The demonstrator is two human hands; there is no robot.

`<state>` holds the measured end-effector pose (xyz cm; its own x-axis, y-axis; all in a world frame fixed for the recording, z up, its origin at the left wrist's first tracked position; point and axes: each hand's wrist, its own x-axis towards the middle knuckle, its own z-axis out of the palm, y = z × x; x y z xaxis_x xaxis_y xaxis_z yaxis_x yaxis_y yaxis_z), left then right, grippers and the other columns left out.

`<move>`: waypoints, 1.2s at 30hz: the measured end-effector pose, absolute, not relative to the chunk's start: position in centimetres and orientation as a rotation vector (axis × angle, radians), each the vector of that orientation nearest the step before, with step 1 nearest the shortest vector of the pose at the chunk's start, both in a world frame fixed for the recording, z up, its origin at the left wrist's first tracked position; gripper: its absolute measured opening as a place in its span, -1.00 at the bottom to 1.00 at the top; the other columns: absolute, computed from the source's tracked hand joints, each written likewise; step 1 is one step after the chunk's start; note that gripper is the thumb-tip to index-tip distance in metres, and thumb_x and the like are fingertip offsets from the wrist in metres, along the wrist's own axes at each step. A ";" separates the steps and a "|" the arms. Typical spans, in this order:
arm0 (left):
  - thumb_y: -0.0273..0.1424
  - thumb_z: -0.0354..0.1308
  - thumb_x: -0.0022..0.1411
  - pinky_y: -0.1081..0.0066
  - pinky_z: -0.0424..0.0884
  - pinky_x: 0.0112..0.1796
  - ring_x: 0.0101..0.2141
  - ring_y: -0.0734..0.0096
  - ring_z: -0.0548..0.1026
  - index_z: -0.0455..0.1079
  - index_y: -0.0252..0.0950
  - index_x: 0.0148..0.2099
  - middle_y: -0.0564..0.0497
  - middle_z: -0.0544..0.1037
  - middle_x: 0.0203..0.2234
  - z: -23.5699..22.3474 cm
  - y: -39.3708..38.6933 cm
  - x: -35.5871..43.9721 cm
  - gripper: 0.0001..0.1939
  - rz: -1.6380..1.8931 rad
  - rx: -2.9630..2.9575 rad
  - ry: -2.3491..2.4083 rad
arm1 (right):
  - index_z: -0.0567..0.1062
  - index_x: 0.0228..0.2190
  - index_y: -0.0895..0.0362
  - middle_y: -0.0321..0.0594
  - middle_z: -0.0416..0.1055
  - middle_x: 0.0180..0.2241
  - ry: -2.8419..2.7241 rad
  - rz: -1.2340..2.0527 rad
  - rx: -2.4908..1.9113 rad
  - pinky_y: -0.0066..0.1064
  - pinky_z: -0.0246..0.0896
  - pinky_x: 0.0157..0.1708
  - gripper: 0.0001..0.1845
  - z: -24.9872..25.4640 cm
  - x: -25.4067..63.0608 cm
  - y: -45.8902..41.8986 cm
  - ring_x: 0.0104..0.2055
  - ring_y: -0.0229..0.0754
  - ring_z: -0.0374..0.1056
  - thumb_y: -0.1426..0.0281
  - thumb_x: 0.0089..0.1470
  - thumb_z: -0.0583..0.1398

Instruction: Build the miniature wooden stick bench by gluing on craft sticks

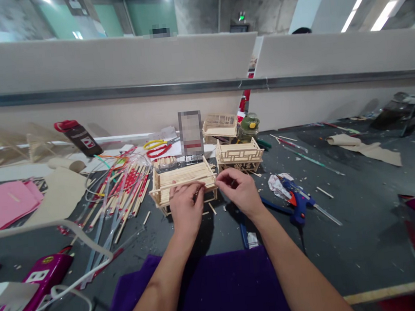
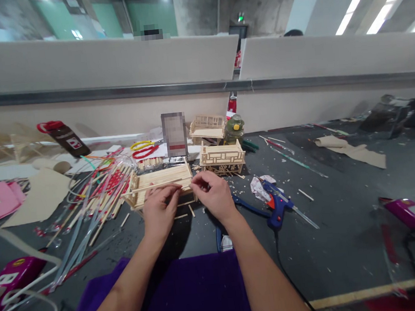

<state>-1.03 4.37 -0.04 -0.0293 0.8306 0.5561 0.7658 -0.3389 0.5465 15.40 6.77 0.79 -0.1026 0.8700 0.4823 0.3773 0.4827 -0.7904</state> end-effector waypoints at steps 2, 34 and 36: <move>-0.42 0.12 0.28 0.08 0.19 0.11 -0.18 0.24 0.56 0.51 -0.18 -0.28 0.03 0.66 -0.26 -0.1 4.4 -1.0 -0.86 1.326 2.136 1.763 | 0.58 -0.35 0.08 -0.24 0.57 -0.36 -1.804 0.503 -1.049 -0.43 0.31 -0.31 -0.85 0.6 15.3 6.5 -0.38 -0.21 0.44 0.36 0.13 0.19; -0.44 0.11 0.31 0.08 0.27 0.07 -0.20 0.26 0.55 0.50 -0.21 -0.23 0.00 0.64 -0.26 -0.2 3.8 -1.2 -0.86 1.324 2.203 1.764 | 0.61 -0.14 0.03 -0.15 0.61 -0.15 -2.024 0.164 -1.137 -0.38 0.33 -0.13 -0.70 -1.4 14.6 6.5 -0.18 -0.10 0.55 0.36 0.27 0.09; -0.43 0.08 0.32 0.11 0.33 0.03 -0.19 0.23 0.54 0.50 -0.23 -0.21 -0.03 0.63 -0.25 0.1 3.6 -1.3 -0.85 1.284 2.272 1.788 | 0.61 -0.14 0.04 -0.13 0.61 -0.15 -2.021 0.166 -1.128 -0.36 0.34 -0.14 -0.70 -1.4 14.6 6.5 -0.19 -0.09 0.55 0.35 0.27 0.09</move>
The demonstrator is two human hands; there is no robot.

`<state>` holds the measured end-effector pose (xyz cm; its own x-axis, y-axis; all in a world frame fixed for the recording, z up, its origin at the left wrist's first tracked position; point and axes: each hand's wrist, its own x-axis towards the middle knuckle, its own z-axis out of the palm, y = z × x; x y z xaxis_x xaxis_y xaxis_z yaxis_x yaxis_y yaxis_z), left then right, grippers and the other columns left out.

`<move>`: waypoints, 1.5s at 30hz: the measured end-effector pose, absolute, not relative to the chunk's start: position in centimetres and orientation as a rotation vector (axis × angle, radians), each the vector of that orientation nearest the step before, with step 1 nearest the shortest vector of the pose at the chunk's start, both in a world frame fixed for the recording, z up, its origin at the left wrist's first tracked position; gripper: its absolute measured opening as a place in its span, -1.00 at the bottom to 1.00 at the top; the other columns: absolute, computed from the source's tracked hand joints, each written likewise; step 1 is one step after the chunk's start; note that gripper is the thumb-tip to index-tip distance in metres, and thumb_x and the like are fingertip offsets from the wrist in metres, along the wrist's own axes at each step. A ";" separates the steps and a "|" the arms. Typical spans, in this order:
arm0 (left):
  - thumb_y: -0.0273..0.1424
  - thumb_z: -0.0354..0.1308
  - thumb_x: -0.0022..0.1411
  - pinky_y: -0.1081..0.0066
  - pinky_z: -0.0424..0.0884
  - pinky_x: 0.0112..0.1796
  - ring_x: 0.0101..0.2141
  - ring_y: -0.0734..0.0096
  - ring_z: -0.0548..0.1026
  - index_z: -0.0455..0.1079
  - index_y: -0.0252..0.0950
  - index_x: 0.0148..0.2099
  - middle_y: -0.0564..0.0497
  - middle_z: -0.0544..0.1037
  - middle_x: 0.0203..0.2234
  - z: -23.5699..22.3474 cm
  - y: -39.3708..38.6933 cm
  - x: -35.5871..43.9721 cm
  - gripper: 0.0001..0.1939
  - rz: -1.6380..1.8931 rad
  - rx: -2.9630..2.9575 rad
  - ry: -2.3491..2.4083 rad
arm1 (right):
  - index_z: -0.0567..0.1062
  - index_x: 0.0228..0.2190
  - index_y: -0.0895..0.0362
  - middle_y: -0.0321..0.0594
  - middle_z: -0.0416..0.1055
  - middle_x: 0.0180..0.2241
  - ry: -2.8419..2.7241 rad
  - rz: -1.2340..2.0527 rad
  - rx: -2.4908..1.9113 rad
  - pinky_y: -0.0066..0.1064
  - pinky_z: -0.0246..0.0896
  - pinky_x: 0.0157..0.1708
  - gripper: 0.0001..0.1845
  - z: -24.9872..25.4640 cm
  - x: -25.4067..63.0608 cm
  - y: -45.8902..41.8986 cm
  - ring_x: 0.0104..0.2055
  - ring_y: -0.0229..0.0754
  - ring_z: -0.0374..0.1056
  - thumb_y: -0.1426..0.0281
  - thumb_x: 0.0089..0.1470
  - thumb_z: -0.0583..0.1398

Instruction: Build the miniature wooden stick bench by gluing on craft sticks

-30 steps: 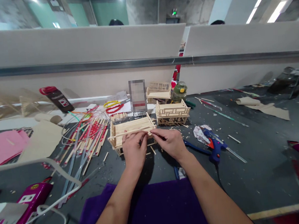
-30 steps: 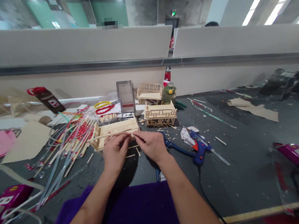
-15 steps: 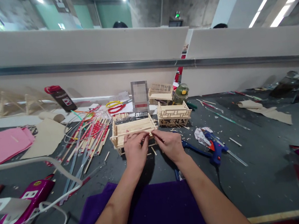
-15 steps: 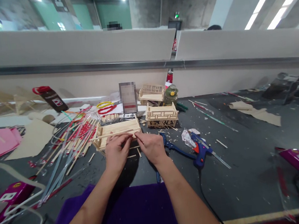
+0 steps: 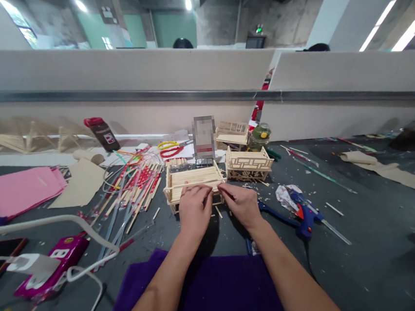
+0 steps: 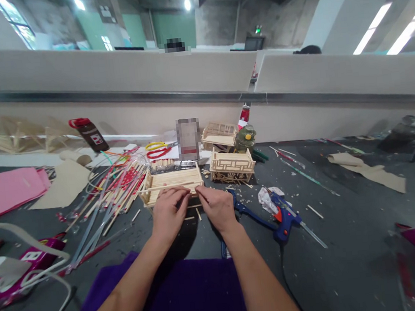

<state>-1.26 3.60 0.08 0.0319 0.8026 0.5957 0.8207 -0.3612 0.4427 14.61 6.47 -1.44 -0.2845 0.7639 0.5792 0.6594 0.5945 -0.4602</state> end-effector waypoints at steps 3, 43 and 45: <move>-0.45 0.07 0.32 0.16 0.40 -0.02 -0.12 0.18 0.52 0.49 -0.24 -0.16 -0.08 0.61 -0.21 0.5 2.8 -1.4 -0.84 -1.125 -2.293 -1.706 | 0.61 -0.15 0.06 -0.12 0.62 -0.17 -2.016 0.170 -1.113 -0.35 0.36 -0.16 -0.70 -1.5 14.6 6.5 -0.21 -0.08 0.56 0.35 0.27 0.08; -0.46 -0.02 0.37 0.34 0.34 -0.22 -0.21 0.20 0.47 0.48 -0.30 -0.13 -0.08 0.55 -0.27 -1.8 -1.7 -13.3 -0.77 -0.539 -1.899 -1.719 | 0.61 -0.17 0.06 -0.20 0.63 -0.20 -1.981 0.082 -1.024 -0.45 0.37 -0.16 -0.77 -2.2 14.7 7.1 -0.23 -0.16 0.57 0.41 0.26 0.14; -0.54 -0.02 0.34 0.33 0.34 -0.18 -0.22 0.23 0.46 0.47 -0.31 -0.05 -0.09 0.56 -0.24 -1.2 -2.1 -12.5 -0.74 -0.590 -1.910 -1.558 | 0.61 -0.17 0.05 -0.21 0.63 -0.19 -1.979 0.080 -1.028 -0.45 0.37 -0.15 -0.77 -2.2 14.7 7.1 -0.23 -0.16 0.57 0.40 0.26 0.14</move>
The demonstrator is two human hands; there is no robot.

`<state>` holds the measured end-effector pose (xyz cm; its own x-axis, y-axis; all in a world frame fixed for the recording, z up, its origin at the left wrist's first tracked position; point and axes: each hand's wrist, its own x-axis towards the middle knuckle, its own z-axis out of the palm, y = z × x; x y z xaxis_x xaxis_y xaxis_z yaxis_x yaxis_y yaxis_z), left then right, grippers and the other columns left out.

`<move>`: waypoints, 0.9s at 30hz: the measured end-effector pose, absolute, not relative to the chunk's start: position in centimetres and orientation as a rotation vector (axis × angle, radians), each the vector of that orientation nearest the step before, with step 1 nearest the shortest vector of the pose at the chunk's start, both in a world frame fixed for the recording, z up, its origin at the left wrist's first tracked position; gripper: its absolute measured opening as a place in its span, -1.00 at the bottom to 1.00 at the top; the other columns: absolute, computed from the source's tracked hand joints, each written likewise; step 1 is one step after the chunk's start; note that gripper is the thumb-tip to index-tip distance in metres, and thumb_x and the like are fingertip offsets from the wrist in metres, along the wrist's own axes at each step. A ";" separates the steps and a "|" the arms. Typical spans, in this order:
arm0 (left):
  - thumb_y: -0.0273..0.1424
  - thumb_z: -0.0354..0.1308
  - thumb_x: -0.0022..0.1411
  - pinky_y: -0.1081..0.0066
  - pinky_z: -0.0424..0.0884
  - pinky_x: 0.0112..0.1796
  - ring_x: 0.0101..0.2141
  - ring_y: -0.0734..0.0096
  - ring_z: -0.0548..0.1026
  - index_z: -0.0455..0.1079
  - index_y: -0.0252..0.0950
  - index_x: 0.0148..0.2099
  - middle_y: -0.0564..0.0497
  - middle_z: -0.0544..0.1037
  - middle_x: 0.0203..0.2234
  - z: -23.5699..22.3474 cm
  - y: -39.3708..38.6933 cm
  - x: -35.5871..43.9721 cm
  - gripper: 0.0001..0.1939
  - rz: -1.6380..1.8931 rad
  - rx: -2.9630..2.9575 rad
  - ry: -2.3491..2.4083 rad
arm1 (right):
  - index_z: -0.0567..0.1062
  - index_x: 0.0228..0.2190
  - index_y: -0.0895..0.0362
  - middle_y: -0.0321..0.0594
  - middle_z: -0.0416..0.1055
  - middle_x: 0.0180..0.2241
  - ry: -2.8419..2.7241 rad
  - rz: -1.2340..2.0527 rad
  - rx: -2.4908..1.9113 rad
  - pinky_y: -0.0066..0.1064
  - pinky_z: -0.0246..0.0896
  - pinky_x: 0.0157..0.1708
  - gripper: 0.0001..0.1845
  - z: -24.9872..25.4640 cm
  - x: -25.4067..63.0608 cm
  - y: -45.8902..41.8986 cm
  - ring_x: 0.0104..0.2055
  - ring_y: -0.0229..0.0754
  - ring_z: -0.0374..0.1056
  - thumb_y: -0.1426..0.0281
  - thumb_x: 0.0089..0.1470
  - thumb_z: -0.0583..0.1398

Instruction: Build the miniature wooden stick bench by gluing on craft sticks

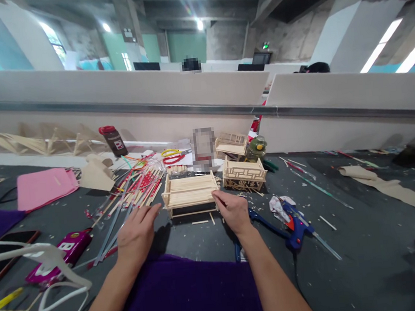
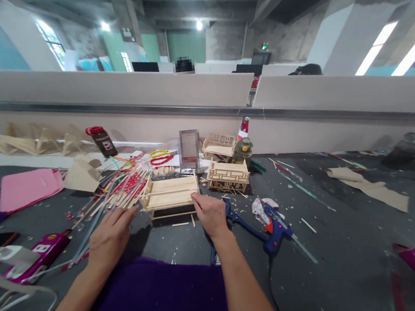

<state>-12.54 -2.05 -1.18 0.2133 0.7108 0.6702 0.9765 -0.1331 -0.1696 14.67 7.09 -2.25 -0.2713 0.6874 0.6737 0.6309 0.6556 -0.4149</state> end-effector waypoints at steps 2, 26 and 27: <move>-0.61 -0.01 0.31 0.35 0.33 -0.14 -0.24 0.27 0.47 0.48 -0.30 -0.05 -0.08 0.56 -0.23 -0.7 -2.3 -11.6 -0.71 -0.614 -1.946 -1.428 | 0.61 -0.17 0.06 -0.21 0.63 -0.20 -1.980 0.083 -1.026 -0.46 0.37 -0.16 -0.77 -2.2 14.7 7.1 -0.23 -0.17 0.57 0.40 0.27 0.14; -0.54 0.09 0.31 0.39 0.24 -0.43 -0.47 0.41 0.49 0.52 -0.25 -0.05 0.05 0.57 -0.48 -1.1 0.0 -9.5 -0.76 -0.596 -1.862 -1.350 | 0.62 -0.19 0.08 -0.17 0.64 -0.22 -1.985 0.042 -1.013 -0.45 0.37 -0.19 -0.77 -2.2 14.8 7.1 -0.27 -0.16 0.57 0.41 0.26 0.14; -0.54 0.09 0.31 0.39 0.22 -0.44 -0.49 0.41 0.47 0.53 -0.25 -0.05 0.06 0.55 -0.51 -1.0 0.0 -9.5 -0.76 -0.583 -1.851 -1.354 | 0.62 -0.19 0.08 -0.17 0.64 -0.22 -1.984 0.040 -1.010 -0.46 0.37 -0.20 -0.77 -2.2 14.8 7.1 -0.27 -0.16 0.57 0.41 0.26 0.14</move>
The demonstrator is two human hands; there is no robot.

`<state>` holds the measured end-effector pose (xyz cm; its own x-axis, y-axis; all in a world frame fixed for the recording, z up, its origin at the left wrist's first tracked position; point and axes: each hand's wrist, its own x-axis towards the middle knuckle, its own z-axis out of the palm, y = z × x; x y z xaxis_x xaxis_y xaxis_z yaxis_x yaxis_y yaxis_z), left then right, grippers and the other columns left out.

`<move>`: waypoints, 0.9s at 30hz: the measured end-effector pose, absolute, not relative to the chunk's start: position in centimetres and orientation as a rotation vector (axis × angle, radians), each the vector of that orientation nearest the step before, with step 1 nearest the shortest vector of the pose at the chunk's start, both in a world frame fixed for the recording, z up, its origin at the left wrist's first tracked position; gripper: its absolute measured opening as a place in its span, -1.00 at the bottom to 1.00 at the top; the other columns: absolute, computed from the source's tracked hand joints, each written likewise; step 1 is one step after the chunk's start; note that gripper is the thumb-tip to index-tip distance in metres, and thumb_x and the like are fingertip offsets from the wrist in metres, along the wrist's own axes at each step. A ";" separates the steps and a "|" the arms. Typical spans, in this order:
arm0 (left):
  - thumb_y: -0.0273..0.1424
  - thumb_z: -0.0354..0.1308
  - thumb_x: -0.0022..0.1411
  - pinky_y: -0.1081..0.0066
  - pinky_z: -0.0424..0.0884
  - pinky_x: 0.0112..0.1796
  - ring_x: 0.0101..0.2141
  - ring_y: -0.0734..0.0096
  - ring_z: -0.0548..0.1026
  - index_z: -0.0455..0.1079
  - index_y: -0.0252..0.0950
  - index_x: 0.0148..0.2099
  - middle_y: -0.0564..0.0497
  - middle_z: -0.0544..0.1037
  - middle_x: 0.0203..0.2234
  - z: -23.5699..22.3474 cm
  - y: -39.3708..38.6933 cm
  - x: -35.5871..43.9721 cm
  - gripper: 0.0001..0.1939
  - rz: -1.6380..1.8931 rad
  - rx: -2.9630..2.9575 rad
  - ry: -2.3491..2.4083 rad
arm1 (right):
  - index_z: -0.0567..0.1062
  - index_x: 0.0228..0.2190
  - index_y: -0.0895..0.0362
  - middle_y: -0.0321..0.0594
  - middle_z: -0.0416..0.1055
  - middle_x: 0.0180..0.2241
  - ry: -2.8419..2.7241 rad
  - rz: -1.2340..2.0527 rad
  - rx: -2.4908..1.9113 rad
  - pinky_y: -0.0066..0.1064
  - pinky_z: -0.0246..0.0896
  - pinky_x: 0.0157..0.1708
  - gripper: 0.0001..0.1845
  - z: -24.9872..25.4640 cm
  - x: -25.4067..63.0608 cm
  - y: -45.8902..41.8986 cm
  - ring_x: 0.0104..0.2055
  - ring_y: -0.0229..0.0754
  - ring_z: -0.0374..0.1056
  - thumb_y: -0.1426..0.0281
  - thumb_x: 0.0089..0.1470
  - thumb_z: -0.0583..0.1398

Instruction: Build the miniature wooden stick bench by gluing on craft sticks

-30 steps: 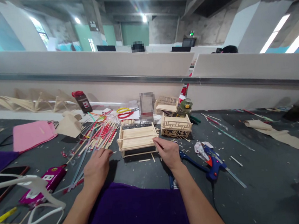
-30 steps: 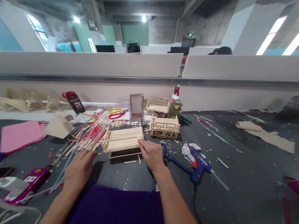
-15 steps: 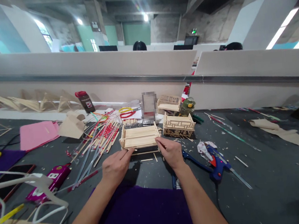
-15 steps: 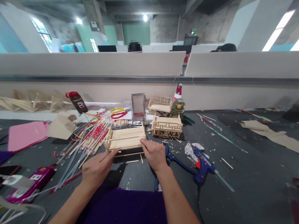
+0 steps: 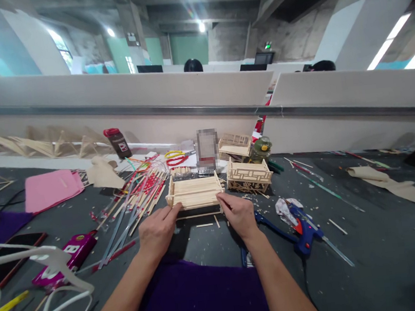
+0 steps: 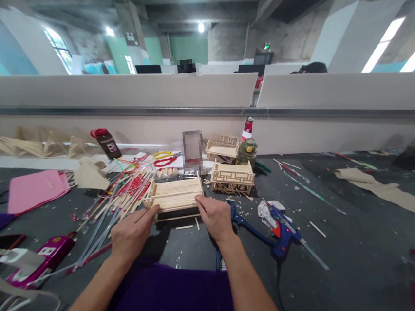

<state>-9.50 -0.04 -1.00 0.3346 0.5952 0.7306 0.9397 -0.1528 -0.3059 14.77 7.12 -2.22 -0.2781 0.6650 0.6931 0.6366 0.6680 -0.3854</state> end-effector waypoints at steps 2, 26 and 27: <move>-0.52 0.09 0.32 0.39 0.18 -0.47 -0.50 0.42 0.45 0.54 -0.24 -0.06 0.06 0.52 -0.55 -0.9 -0.1 -9.6 -0.76 -0.582 -1.825 -1.366 | 0.62 -0.19 0.09 -0.17 0.64 -0.23 -1.984 0.040 -1.006 -0.46 0.36 -0.22 -0.77 -2.2 14.8 7.1 -0.27 -0.16 0.57 0.42 0.26 0.14; -0.44 0.08 0.35 0.44 0.19 -0.46 -0.48 0.47 0.47 0.55 -0.22 -0.10 0.05 0.55 -0.52 -1.7 0.2 -10.2 -0.79 -0.753 -1.808 -1.446 | 0.63 -0.18 0.07 -0.17 0.63 -0.21 -1.988 0.014 -1.029 -0.45 0.38 -0.20 -0.74 -2.0 14.7 7.0 -0.26 -0.15 0.57 0.38 0.27 0.12; -0.44 0.08 0.35 0.45 0.20 -0.46 -0.48 0.47 0.48 0.55 -0.22 -0.09 0.05 0.55 -0.51 -1.8 0.2 -10.2 -0.79 -0.764 -1.810 -1.452 | 0.63 -0.18 0.07 -0.17 0.63 -0.21 -1.988 0.014 -1.024 -0.45 0.38 -0.20 -0.74 -2.0 14.7 7.0 -0.27 -0.15 0.57 0.38 0.27 0.12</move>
